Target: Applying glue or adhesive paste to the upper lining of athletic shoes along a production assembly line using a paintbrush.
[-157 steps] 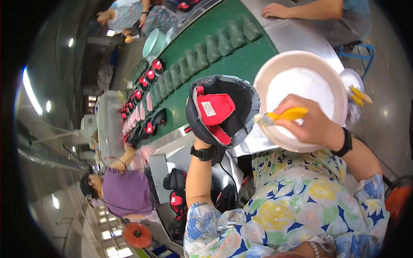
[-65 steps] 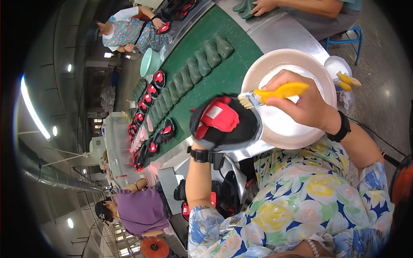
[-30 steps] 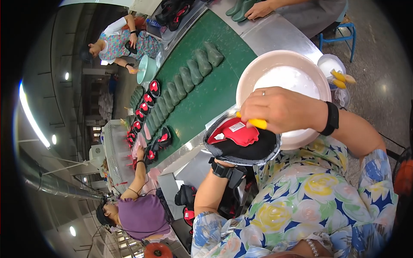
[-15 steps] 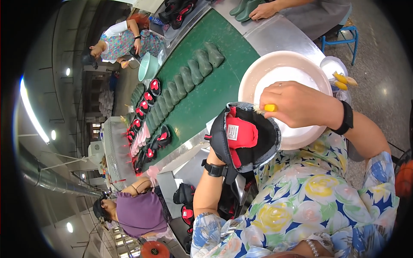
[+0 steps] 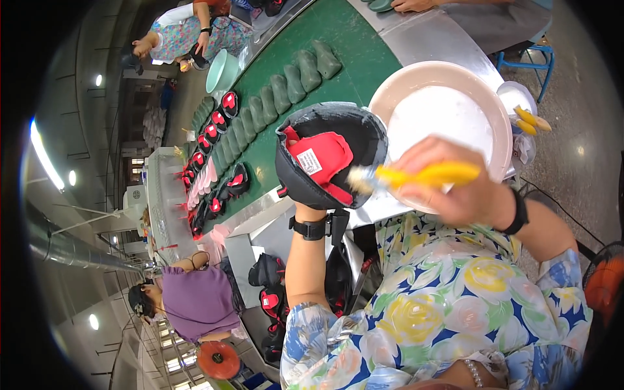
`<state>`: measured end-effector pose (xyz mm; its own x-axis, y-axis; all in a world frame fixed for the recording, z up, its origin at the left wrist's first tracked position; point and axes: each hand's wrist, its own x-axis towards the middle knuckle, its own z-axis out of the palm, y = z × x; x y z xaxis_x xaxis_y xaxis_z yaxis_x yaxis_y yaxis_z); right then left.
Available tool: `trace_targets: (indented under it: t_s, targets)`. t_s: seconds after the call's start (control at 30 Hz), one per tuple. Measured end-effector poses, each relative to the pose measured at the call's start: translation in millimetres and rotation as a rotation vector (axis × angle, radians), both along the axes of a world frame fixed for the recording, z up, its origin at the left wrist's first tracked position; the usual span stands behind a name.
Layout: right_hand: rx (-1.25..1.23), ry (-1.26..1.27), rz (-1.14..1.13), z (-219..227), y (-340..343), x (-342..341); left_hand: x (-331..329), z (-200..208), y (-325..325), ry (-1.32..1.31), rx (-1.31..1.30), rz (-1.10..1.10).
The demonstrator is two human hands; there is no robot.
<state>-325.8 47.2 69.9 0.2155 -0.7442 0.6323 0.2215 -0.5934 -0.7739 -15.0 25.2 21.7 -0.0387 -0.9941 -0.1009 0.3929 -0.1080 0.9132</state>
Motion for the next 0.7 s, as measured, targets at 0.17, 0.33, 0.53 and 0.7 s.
trace_targets:
  t_s: [0.17, 0.33, 0.53, 0.7]
  targets:
    - [-0.05, 0.252, 0.002, -13, -2, 9, 7, -5, 1, 0.076, -0.089, 0.144]
    - [0.085, 0.041, -0.08, -12, -6, 27, 7, -15, 3, 0.203, -0.166, 0.242]
    - [0.261, 0.383, 0.041, 2, -15, 42, 42, -47, 11, -1.038, -0.466, 0.386]
    - [0.37, 0.424, -0.074, 1, -35, 7, 181, -74, -6, -0.088, 0.035, 0.702]
